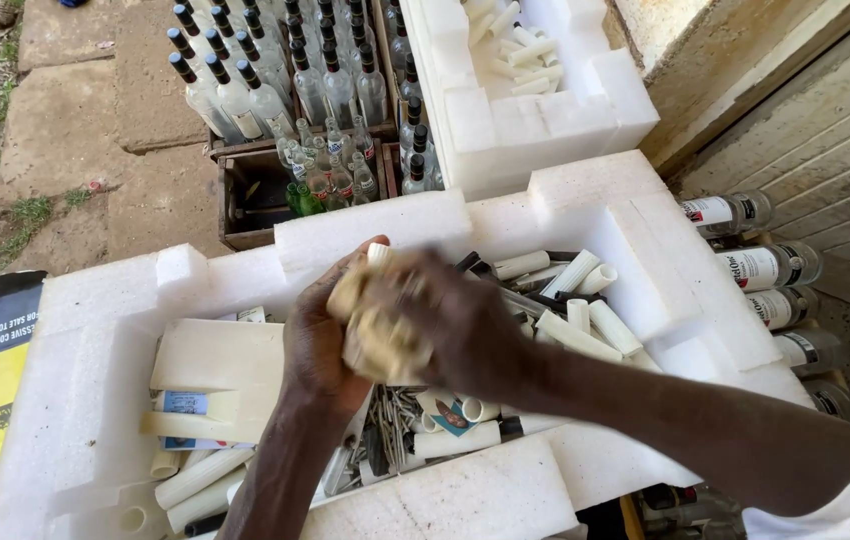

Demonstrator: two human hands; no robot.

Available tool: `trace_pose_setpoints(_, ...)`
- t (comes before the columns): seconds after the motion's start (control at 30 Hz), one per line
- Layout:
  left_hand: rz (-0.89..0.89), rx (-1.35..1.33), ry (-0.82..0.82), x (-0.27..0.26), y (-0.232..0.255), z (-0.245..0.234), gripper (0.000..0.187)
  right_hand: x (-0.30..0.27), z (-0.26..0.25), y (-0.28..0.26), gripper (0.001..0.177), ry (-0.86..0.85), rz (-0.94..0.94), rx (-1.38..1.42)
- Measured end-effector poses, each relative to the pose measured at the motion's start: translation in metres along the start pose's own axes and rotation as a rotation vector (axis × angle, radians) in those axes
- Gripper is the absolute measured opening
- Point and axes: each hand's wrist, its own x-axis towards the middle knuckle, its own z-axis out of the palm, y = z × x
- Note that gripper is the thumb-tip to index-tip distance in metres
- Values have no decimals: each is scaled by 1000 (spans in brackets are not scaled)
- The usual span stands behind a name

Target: Cleaning small white plastic tubes by wiping each one individually with a cloth before placing it back into a container.

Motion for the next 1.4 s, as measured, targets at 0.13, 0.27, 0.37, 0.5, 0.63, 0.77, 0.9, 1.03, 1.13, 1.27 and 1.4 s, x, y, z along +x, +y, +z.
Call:
trace_pose_setpoints(0.13, -66, -51, 21, -2, -6, -4, 47, -3, 0, -1, 47, 89, 143, -110)
trace_pose_setpoints(0.27, -34, 15, -63, 2, -3, -14, 48, -22, 34, -22, 39, 35, 30, -23)
trace_pose_setpoints(0.37, 79, 62, -55, 2, -9, -9, 47, -6, 8, 4, 31, 26, 54, -2)
trace_pose_setpoints(0.5, 88, 42, 43, -4, -3, 6, 43, 9, -21, 37, 41, 209, 290, -67)
trace_pose_setpoints(0.63, 40, 45, 53, -12, 1, 17, 46, 7, -32, 29, 30, 316, 381, -9)
trace_pose_setpoints(0.77, -4, 49, 95, -4, -6, 10, 50, -3, -6, -2, 46, 216, 296, -29)
trace_pose_setpoints(0.9, -112, 45, 80, 1, 9, -7, 40, -6, 6, -49, 41, -99, -22, 109)
trace_pose_setpoints(1.03, 46, 57, 44, -2, 3, 1, 43, -5, 9, 4, 47, 9, 7, 36)
trace_pose_setpoints(1.13, 53, 50, 67, -4, -2, -1, 43, -4, 1, -3, 46, 102, 164, -32)
trace_pose_setpoints(1.27, 24, 92, 70, -3, -4, -4, 36, -19, 21, -13, 51, 49, 95, -74)
trace_pose_setpoints(1.4, 127, 105, 33, 2, -12, -4, 37, -1, -1, 28, 50, 95, 191, -104)
